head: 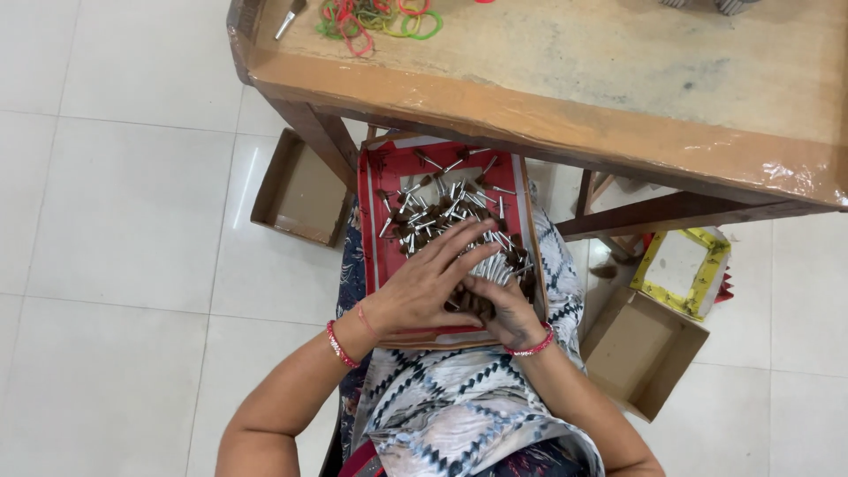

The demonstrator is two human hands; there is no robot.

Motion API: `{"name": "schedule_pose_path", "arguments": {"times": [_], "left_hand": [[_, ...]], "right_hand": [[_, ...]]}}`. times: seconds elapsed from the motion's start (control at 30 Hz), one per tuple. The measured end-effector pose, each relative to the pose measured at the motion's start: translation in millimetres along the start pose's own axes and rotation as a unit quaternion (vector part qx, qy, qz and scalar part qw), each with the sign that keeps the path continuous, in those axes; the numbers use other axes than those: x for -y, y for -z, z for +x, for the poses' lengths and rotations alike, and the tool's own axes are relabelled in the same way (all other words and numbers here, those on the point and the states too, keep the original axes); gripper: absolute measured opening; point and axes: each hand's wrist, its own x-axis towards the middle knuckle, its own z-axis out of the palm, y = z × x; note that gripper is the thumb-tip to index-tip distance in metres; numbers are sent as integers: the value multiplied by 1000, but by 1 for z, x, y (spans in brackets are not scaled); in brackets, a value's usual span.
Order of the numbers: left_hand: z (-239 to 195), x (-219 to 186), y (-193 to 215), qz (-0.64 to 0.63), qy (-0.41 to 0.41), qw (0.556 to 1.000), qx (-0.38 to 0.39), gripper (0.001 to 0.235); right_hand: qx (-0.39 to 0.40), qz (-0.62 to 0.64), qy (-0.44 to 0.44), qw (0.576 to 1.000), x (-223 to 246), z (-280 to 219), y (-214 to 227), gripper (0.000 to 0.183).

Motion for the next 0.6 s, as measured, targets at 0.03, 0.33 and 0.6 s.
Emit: {"name": "schedule_pose_path", "arguments": {"times": [0.03, 0.33, 0.6], "left_hand": [[-2, 5, -6, 1, 0, 1000, -2, 94], [-29, 29, -43, -99, 44, 979, 172, 87], [-9, 81, -19, -129, 123, 981, 82, 39]], "right_hand": [[1, -2, 0, 1000, -8, 1, 7, 58], [-26, -78, -92, 992, -23, 0, 27, 62], [-9, -115, -18, 993, -21, -1, 24, 32]]}}
